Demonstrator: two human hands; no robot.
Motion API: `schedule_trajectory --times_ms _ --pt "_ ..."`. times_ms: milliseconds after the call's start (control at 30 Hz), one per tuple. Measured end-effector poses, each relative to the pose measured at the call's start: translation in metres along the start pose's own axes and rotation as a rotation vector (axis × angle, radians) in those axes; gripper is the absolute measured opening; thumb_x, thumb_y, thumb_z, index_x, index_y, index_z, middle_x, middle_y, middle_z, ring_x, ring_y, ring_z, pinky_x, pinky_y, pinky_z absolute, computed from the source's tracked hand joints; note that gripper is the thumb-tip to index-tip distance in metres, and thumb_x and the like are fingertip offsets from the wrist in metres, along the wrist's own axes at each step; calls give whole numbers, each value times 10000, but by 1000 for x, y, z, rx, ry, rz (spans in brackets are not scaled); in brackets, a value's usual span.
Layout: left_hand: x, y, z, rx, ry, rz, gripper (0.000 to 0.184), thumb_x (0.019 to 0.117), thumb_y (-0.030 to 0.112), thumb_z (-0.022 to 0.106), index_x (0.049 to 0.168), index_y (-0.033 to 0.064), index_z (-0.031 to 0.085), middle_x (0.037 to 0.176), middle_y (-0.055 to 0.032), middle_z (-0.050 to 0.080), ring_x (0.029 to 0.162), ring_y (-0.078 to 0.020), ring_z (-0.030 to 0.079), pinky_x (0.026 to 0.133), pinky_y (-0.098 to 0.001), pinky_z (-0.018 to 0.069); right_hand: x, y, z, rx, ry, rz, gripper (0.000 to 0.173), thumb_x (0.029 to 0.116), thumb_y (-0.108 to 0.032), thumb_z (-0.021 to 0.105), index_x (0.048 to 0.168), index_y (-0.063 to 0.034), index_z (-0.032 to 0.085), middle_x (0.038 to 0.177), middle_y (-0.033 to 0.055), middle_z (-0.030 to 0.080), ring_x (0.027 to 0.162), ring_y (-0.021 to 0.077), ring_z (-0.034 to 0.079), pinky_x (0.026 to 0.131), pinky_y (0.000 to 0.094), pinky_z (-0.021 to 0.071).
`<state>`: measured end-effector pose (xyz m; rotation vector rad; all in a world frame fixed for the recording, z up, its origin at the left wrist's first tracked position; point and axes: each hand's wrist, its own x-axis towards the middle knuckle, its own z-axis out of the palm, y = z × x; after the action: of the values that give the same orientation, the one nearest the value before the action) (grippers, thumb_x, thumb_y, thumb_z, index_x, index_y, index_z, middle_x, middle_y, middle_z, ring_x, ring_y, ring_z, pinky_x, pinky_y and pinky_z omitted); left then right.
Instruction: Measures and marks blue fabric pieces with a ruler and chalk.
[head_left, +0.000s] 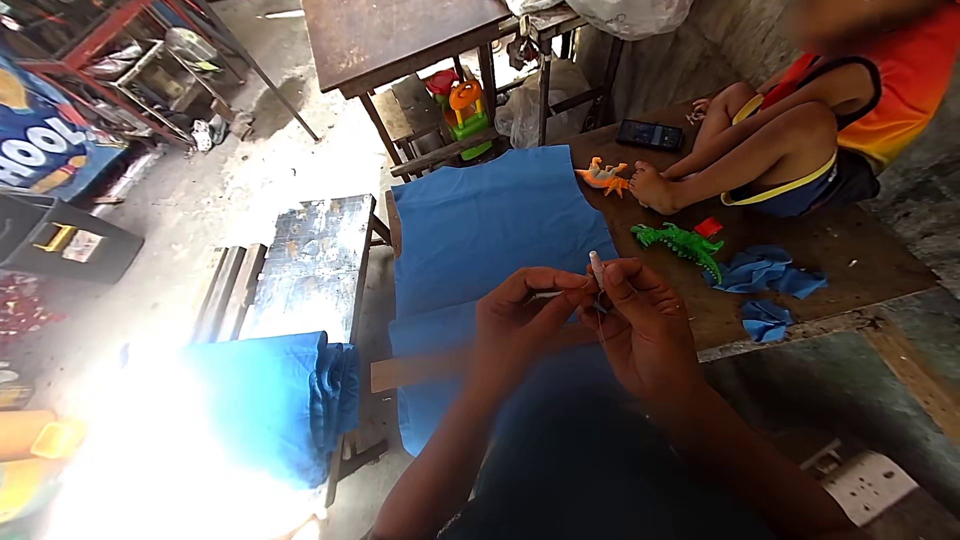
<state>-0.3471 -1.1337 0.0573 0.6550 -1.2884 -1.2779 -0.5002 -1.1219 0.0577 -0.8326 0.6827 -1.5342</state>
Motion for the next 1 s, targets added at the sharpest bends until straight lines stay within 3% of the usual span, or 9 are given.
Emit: schedule_trajectory --times_ms 100,333,700,833,1000 --pt "0 2 1 19 -7 -6 180 1010 80 589 1122 51 726 1082 -21 700 841 -73 671 754 -248 592 -2 -1 0 20 22 33 148 1029 -143 601 1025 -143 748 979 -12 732 817 40 687 750 204 597" --pt "2 9 12 84 112 8 111 938 42 706 1030 50 767 994 -12 709 782 -57 647 696 -203 568 -5 2 3 21 23 -24 138 989 -84 651 1039 -124 773 969 -5 752 799 38 702 746 189 601" --pt "-2 9 15 -24 155 -59 85 906 32 733 964 59 790 982 -25 723 891 -102 691 794 -261 603 -6 8 3 -24 15 -121 151 975 -53 662 1047 -127 772 984 -13 751 837 53 712 770 205 608" --pt "-3 12 17 -6 197 -28 80 874 4 753 912 64 790 943 -16 708 869 -82 674 780 -229 589 -5 13 0 -139 -18 -252 144 960 -75 691 1060 -147 765 1020 -46 729 862 41 694 786 206 603" --pt "-3 13 15 32 156 -24 82 889 -11 738 933 42 782 968 -23 722 888 -75 683 790 -216 589 0 16 -5 -226 -31 -377 143 959 -92 701 1077 -149 759 1060 -55 710 875 44 687 785 206 602"
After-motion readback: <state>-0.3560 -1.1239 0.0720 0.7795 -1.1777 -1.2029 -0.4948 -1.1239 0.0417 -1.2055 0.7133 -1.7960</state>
